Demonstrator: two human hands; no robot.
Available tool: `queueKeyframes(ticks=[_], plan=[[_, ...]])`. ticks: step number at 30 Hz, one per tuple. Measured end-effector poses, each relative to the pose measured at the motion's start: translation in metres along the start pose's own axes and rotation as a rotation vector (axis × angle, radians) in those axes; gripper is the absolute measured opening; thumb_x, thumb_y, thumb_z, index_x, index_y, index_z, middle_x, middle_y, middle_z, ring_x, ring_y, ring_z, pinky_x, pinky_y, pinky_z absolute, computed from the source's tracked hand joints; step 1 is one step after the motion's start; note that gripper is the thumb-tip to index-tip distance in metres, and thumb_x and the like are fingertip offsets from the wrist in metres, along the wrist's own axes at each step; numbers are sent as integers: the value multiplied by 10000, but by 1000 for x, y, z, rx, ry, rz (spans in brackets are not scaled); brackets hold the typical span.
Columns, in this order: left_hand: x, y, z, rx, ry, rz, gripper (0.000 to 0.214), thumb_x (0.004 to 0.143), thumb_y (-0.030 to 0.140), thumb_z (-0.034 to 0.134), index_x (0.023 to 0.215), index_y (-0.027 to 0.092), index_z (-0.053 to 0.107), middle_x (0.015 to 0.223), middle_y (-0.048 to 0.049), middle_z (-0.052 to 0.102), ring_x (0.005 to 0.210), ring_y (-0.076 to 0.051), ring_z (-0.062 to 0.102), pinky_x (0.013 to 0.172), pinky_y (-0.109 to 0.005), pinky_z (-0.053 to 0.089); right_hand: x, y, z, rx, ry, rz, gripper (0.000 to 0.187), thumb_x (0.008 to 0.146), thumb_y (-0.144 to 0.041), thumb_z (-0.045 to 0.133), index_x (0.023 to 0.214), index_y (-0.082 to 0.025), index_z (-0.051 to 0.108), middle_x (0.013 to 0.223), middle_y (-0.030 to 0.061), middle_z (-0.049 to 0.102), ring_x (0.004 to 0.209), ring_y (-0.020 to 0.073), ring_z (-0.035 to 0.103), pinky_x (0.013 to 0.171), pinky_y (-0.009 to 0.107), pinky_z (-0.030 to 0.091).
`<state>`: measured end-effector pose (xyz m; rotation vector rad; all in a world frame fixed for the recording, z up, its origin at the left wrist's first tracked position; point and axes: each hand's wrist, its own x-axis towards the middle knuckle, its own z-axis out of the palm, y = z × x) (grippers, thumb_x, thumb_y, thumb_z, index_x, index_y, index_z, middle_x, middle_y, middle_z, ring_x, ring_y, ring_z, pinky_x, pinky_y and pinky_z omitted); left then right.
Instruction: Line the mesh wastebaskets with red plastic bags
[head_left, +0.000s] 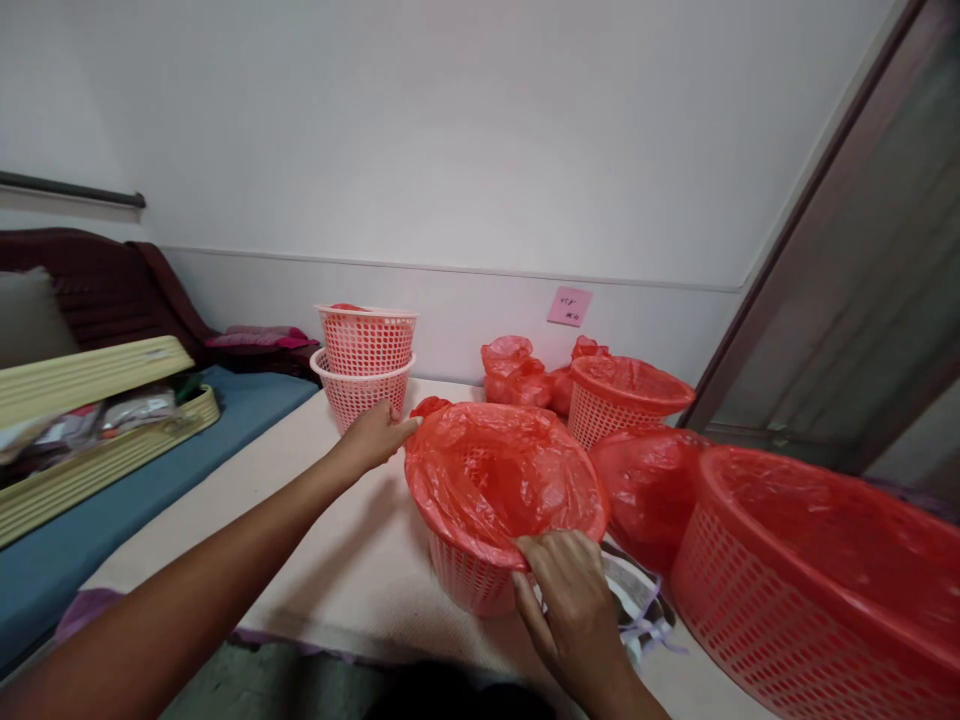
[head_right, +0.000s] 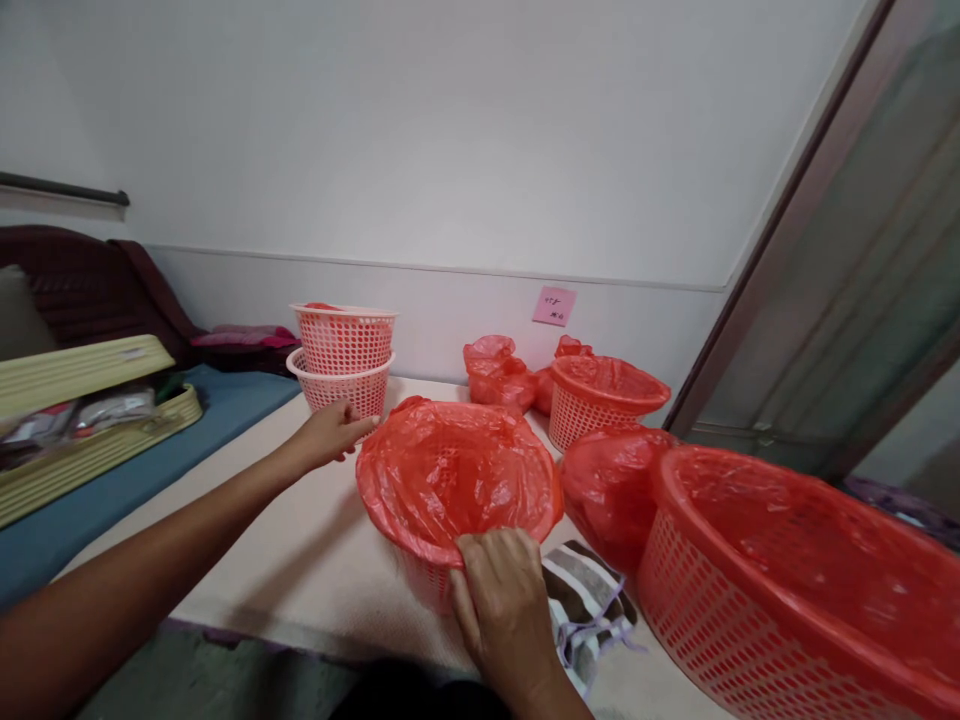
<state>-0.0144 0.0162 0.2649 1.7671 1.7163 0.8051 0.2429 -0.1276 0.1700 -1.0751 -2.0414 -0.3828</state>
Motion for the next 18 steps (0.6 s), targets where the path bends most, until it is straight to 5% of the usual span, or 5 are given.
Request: queueKeyframes(ticks=[5,10,18], plan=[[15,10,15,289,-4,110,396,651,527,723,770,172,596,792,-80,667,774,-267,638,623,-322,446,-2,2,2,-3,6,-2,175,868,-116,509,1035,-131,559,843,69,573,813,203,457,811,408,348],[18,19,22,423,-99,70,201,833,336,647,899,146,634,940,-48,662,872,-187,625,802,-388,505,-3,3,2,-4,30,-14,186,860,-90,498,1032,-122,561,818,67,566,798,199,454,798,401,350],[18,31,23,133,-166,-82,237,880,327,603,1022,138,623,1012,-46,647,868,-178,634,741,-354,548,-2,1,2,7,34,4,179,866,-92,482,1018,-128,570,811,65,566,791,200,462,786,399,348]])
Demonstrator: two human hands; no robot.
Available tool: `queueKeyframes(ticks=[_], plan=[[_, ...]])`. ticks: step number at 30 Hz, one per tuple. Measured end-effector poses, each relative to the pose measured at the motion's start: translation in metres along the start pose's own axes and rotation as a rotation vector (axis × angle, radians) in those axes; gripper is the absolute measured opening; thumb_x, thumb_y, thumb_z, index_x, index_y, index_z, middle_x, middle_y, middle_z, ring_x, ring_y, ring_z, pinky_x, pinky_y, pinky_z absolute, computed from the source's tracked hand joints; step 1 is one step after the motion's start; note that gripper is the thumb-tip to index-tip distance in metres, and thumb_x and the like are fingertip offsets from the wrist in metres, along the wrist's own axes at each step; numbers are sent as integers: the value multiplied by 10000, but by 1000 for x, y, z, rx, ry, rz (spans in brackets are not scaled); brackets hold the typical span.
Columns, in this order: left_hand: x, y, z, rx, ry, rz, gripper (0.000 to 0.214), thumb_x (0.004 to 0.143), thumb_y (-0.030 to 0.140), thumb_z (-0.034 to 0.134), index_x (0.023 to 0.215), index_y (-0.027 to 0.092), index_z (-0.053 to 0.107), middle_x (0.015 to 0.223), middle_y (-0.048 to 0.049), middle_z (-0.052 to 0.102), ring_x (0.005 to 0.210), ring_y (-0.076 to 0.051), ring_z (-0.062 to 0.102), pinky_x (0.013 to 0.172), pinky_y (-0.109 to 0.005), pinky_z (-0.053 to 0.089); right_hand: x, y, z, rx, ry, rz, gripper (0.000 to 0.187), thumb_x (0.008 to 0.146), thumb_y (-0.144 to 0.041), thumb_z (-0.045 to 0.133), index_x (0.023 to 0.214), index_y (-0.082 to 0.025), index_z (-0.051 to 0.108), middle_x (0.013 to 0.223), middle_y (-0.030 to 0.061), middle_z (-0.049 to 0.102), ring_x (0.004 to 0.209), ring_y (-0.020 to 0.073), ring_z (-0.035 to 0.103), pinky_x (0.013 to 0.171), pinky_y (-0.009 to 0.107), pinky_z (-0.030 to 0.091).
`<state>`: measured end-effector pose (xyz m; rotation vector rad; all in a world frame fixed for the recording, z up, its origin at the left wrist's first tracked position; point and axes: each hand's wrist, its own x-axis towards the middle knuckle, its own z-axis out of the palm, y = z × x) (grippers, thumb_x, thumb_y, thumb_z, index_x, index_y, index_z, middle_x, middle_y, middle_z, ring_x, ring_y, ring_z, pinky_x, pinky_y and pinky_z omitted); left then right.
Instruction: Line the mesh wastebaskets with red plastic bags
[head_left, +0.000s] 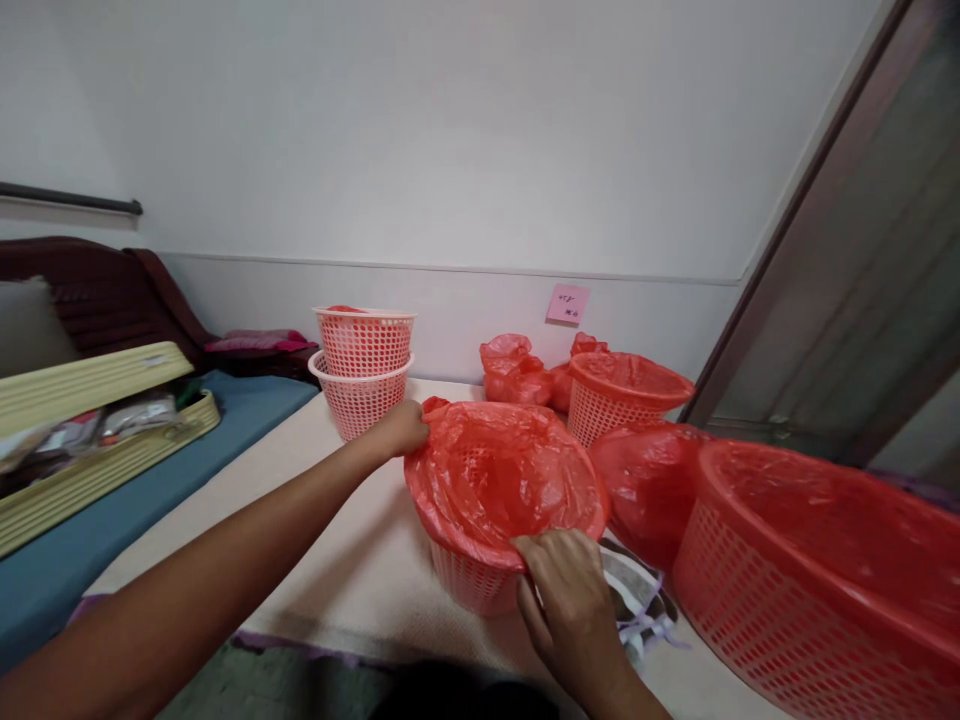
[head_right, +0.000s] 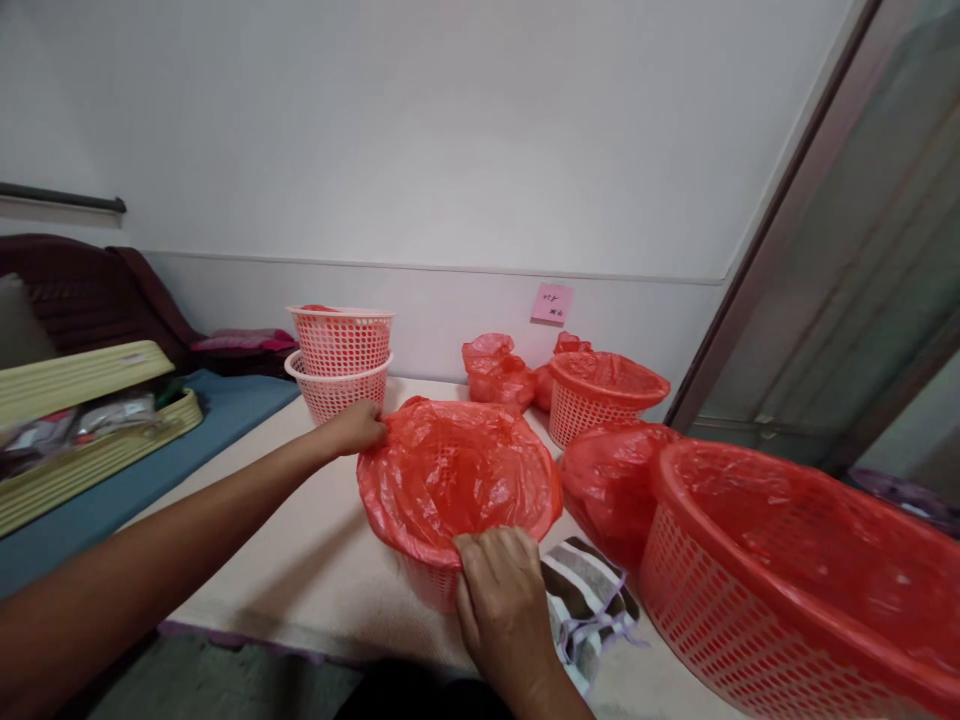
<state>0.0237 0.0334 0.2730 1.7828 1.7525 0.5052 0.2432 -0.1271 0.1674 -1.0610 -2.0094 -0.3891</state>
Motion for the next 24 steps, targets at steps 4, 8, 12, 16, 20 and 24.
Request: queueKeyframes(ticks=[4,8,12,16,20,24], plan=[[-4,-7,6,-341,-92,-77,224,904,319,572,1022,132,610,920,-30,647,723,-122,624,620,-280,546,-1,-1,-2,-2,-5,-2,185,870,-92,471,1021,-133,570,810,61,567,794,200,465,782,394,345],[-4,-27,2,-616,-114,-144,207,908,306,567,1012,132,607,911,-27,644,718,-117,620,619,-275,543,-2,-1,-2,1,-18,-12,198,859,-84,476,1026,-137,569,828,64,577,798,201,467,794,400,350],[2,-44,-3,-771,-116,-210,202,905,312,570,990,132,605,865,-14,632,667,-103,599,586,-259,528,0,2,0,-13,-4,-14,210,849,-78,480,1035,-131,562,841,70,580,810,207,469,801,410,358],[10,-56,3,-908,-133,-272,224,908,345,562,967,133,603,804,3,612,592,-83,558,522,-228,492,0,3,0,-21,-15,-16,218,841,-66,491,1039,-126,561,840,69,578,809,203,464,803,408,358],[13,-73,20,-1119,-211,-286,179,911,296,565,947,126,610,813,1,629,618,-86,587,547,-231,516,-1,1,-2,-23,-15,-16,189,851,-78,494,1022,-117,566,825,71,572,799,200,457,786,397,350],[6,-85,39,-1281,-294,-288,148,936,199,508,932,104,621,792,-14,667,642,-97,639,597,-241,553,-3,0,-4,-19,4,-28,185,851,-77,500,1019,-111,569,824,71,576,796,198,455,781,392,345]])
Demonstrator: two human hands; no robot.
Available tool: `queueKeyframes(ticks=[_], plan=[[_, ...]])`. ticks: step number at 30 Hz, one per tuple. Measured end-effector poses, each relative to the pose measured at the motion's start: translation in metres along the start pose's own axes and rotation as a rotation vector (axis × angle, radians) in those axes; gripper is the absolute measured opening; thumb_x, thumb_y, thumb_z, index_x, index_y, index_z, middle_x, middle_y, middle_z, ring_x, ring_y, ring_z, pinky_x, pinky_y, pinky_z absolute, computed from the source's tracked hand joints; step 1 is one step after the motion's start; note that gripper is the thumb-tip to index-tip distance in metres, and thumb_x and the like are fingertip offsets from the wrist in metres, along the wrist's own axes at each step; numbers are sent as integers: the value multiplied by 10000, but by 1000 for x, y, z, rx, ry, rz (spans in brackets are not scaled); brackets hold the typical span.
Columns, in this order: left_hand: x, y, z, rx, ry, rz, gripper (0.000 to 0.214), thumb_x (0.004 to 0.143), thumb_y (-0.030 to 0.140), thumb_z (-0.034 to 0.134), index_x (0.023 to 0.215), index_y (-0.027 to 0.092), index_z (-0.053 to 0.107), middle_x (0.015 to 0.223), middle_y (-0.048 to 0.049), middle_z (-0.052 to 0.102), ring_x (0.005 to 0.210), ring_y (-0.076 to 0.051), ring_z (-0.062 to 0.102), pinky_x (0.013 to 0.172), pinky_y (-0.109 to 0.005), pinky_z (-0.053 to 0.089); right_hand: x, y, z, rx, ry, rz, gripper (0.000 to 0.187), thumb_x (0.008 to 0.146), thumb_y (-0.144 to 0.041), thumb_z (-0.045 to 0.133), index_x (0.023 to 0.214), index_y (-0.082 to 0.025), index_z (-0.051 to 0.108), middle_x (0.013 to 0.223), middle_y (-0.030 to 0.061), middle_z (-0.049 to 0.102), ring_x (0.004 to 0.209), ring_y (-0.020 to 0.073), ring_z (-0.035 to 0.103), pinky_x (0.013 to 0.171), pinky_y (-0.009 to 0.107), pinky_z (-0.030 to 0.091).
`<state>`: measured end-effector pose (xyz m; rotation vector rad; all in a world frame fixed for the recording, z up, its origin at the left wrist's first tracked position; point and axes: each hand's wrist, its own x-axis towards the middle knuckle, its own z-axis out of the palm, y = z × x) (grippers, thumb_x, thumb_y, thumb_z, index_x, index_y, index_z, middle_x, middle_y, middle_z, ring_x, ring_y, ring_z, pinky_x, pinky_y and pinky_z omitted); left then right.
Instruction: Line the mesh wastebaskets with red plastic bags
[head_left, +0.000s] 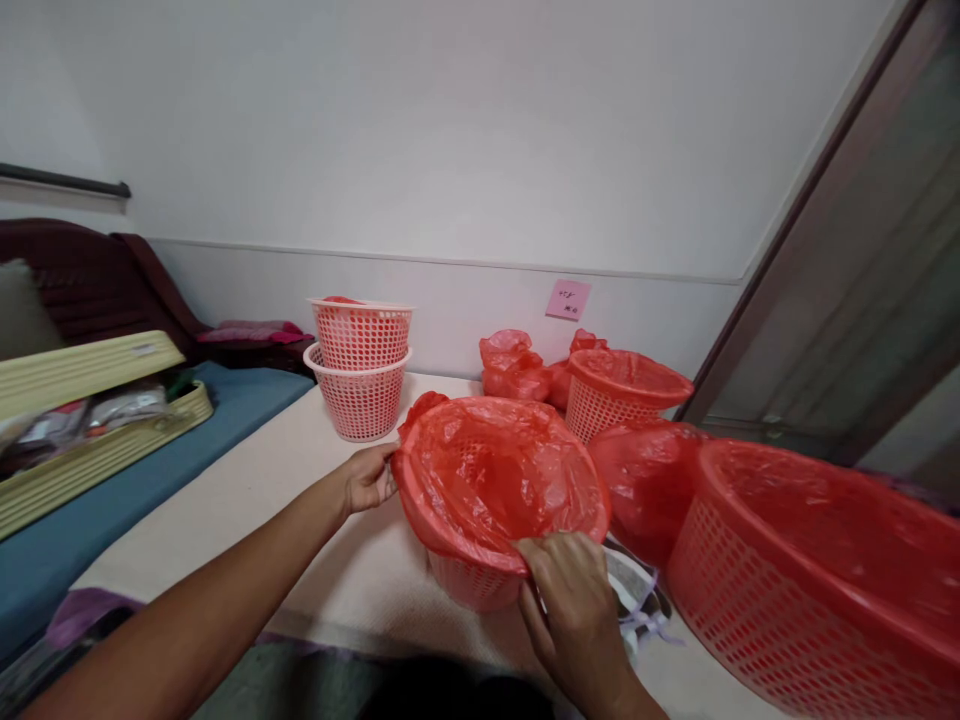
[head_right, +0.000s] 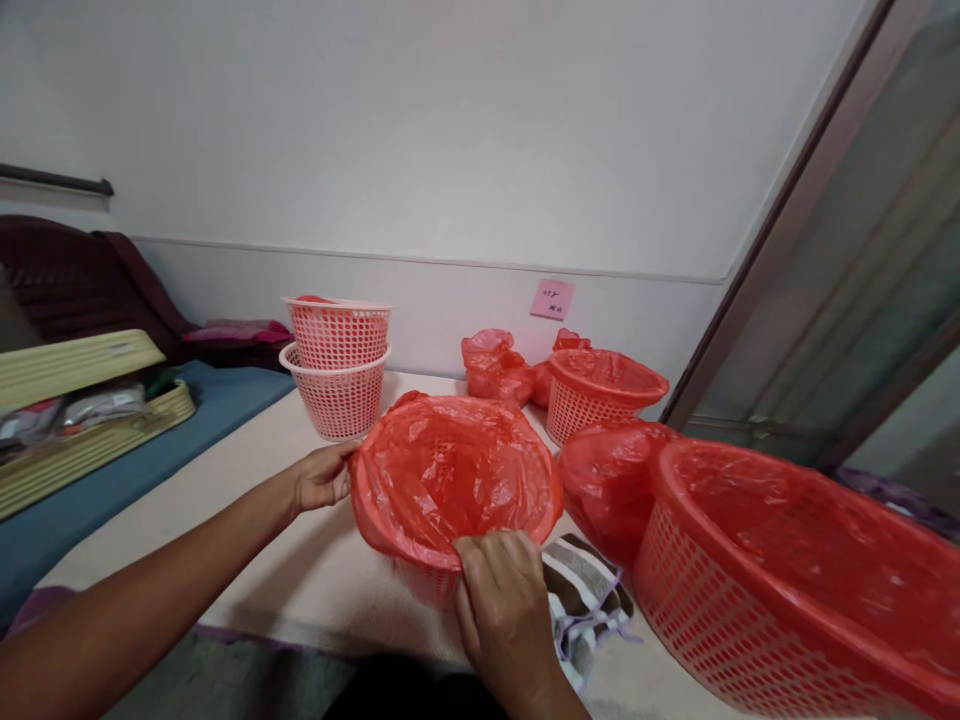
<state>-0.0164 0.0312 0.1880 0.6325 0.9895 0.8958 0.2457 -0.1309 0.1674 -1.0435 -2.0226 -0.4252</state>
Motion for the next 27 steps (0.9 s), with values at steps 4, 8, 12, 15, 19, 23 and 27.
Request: queueKeyframes(ticks=[4,8,12,15,19,23,27], plan=[[-8,-14,7,-92,-80,-21,209,938,162,457,918,62,640,766,-89,719,669,-152,697,671,-279,589,-2,-1,0,3,-3,4,202,846,-68,492,1026,-118,569,846,72,587,812,200,463,795,399,351],[-18,-23,15,-165,-115,-11,219,922,117,439,930,48,647,789,-121,742,704,-186,718,734,-326,601,-2,0,0,0,-19,26,206,854,-81,491,1038,-128,570,833,61,582,804,195,473,787,393,359],[-34,-33,15,-241,-85,46,232,907,49,408,892,62,640,741,-93,739,656,-140,708,723,-259,593,-1,0,-1,-1,-23,29,206,856,-92,486,1037,-141,570,837,58,589,803,195,478,792,397,364],[-53,-38,13,-291,-76,106,208,915,86,437,904,94,644,781,-72,743,671,-119,704,724,-231,589,-2,-2,0,-9,-5,27,211,856,-91,485,1043,-138,572,839,60,595,804,199,483,790,400,367],[-70,-43,15,-291,-103,149,163,837,21,539,931,80,659,867,-99,743,737,-144,708,743,-252,593,-2,0,-3,3,-42,14,280,851,-81,494,1116,-138,563,943,79,618,890,217,515,845,428,379],[-70,-47,18,-309,-84,195,153,805,-26,550,838,78,659,778,-78,730,660,-119,690,674,-208,590,-8,9,-15,56,31,114,337,869,-119,511,1200,-175,543,1112,105,603,1065,242,519,921,454,393],[-66,-57,22,-346,-42,231,188,812,-33,519,827,103,648,749,-48,718,631,-96,679,660,-184,585,-23,17,-22,304,278,555,209,879,-282,555,1063,-206,615,1048,95,629,996,234,585,845,411,482]])
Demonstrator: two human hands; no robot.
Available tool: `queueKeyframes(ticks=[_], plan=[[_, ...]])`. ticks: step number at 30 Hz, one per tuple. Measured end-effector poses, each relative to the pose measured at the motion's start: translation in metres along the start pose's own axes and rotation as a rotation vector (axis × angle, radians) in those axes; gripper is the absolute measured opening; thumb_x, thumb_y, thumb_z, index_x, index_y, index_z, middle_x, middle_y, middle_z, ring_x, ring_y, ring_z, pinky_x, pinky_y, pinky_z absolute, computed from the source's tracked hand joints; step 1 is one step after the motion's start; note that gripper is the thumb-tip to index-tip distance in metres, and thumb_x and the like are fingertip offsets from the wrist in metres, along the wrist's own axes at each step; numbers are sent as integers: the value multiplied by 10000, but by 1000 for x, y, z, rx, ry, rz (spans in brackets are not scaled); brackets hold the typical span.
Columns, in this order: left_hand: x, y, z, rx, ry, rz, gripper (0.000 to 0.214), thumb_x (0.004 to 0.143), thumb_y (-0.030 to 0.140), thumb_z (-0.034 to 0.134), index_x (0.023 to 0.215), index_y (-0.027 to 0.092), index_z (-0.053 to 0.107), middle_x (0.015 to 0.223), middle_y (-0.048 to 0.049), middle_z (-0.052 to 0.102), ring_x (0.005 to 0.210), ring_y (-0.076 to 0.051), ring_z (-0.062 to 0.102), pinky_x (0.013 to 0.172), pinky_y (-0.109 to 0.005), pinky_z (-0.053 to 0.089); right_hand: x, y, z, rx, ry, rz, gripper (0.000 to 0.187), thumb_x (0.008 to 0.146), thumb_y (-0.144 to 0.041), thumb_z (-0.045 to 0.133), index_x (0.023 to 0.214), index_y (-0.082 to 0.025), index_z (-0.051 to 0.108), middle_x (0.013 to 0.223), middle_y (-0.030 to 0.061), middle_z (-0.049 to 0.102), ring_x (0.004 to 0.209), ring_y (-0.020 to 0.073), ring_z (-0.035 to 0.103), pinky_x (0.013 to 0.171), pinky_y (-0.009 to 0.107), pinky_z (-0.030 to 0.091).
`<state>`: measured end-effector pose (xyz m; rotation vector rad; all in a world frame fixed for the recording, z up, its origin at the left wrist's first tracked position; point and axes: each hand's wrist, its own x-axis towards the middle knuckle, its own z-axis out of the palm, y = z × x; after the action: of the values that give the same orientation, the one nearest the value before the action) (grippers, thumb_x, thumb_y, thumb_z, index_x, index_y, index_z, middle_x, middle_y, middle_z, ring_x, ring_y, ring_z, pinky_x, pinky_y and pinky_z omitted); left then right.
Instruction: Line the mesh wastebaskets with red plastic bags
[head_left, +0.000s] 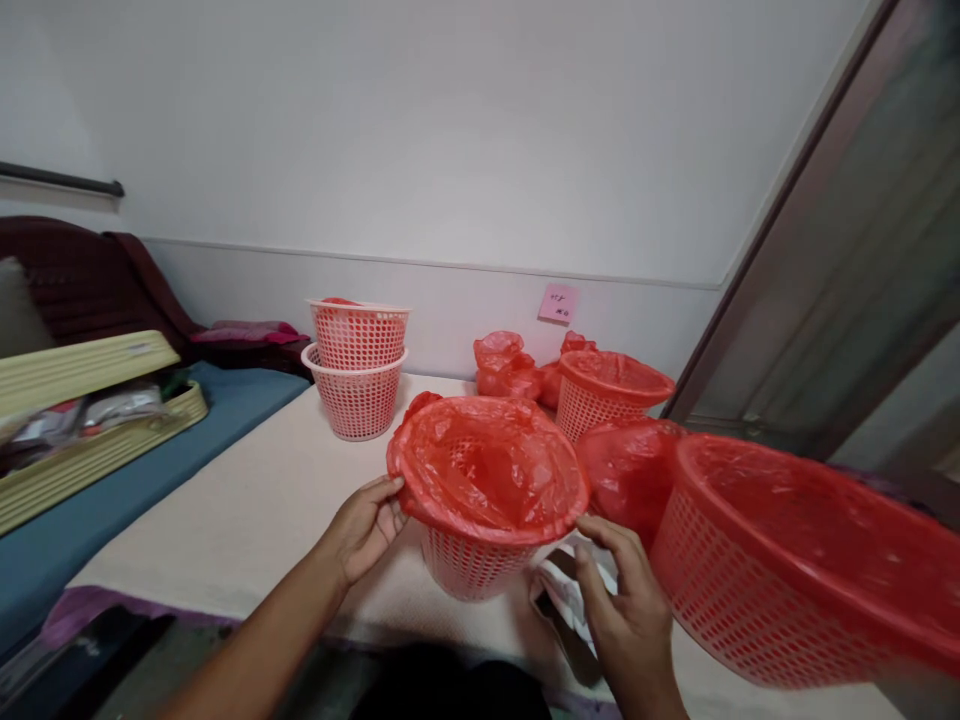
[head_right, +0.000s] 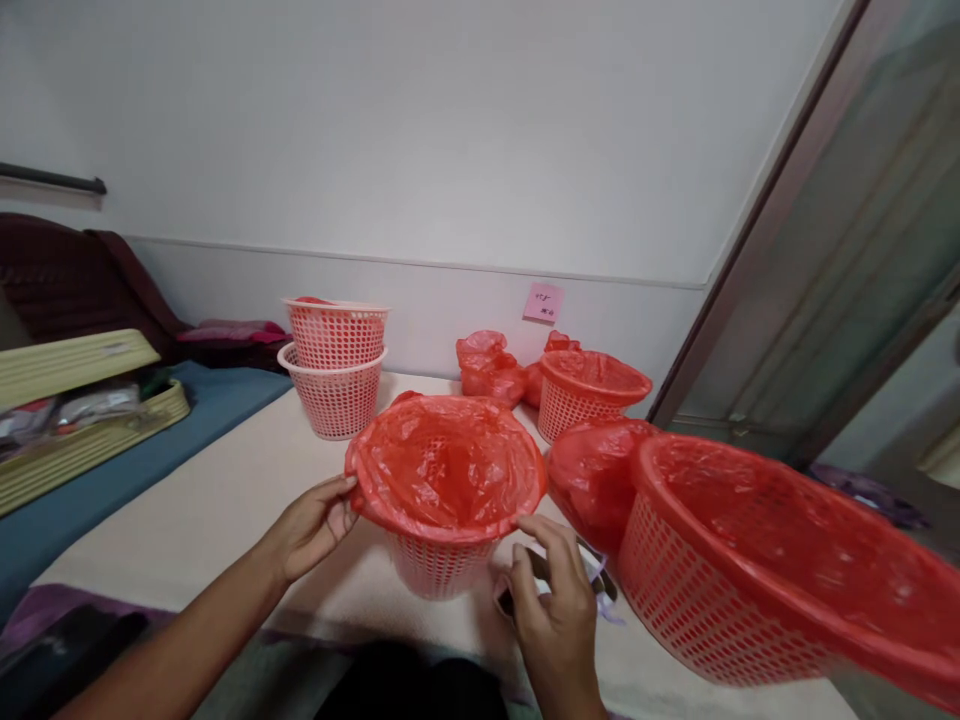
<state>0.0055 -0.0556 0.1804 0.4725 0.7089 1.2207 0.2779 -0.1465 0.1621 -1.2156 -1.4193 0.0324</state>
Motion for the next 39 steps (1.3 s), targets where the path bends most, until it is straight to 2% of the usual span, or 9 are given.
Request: queueKeyframes(ticks=[4,5,7,11,17,24,32,39], plan=[[-10,-14,2,-14,50,15,186,828,1,504,815,138,629,792,-47,724,682,-109,696,707,-205,589,-6,7,3,515,13,707,334,720,-421,738,938,-190,635,848,42,673,737,180,636,650,308,541],[-14,-17,3,-13,52,12,178,829,11,508,815,143,627,810,-52,726,708,-119,702,729,-218,590,-5,7,5,638,13,829,370,664,-412,787,917,-188,637,803,20,673,691,157,631,621,280,542],[-21,-22,7,-8,39,1,172,816,13,527,842,146,633,852,-61,730,758,-137,708,755,-239,590,-1,4,7,824,28,955,403,583,-376,849,869,-183,641,750,-11,667,651,122,623,593,228,537],[-32,-29,16,17,-10,-23,216,783,-21,553,902,133,647,885,-67,730,766,-133,701,750,-235,585,8,-5,8,1034,2,1018,345,582,-317,863,802,-173,641,739,-21,667,635,95,622,572,188,527],[-37,-36,24,59,-25,8,197,788,-29,558,869,125,652,861,-77,728,704,-123,686,704,-224,586,7,-10,11,1178,-59,1061,250,660,-271,815,788,-162,629,713,-15,656,627,96,625,563,193,520],[-41,-46,33,48,6,18,207,754,-30,596,869,136,642,885,-83,714,785,-158,692,740,-268,595,12,9,13,1232,110,1123,258,604,-183,810,773,-152,618,699,-4,665,612,94,623,554,182,523],[-42,-50,37,-5,11,57,189,775,-30,542,851,130,609,816,-61,691,736,-130,673,742,-270,587,39,21,16,1214,69,1087,184,627,-119,741,723,-160,589,573,-37,598,498,68,544,464,159,469],[-36,-43,34,-15,103,77,203,760,-49,489,795,117,600,760,-55,673,665,-124,651,668,-265,588,19,37,15,1166,-5,1133,121,652,-139,672,675,-162,555,568,-27,606,504,70,562,474,166,469]])
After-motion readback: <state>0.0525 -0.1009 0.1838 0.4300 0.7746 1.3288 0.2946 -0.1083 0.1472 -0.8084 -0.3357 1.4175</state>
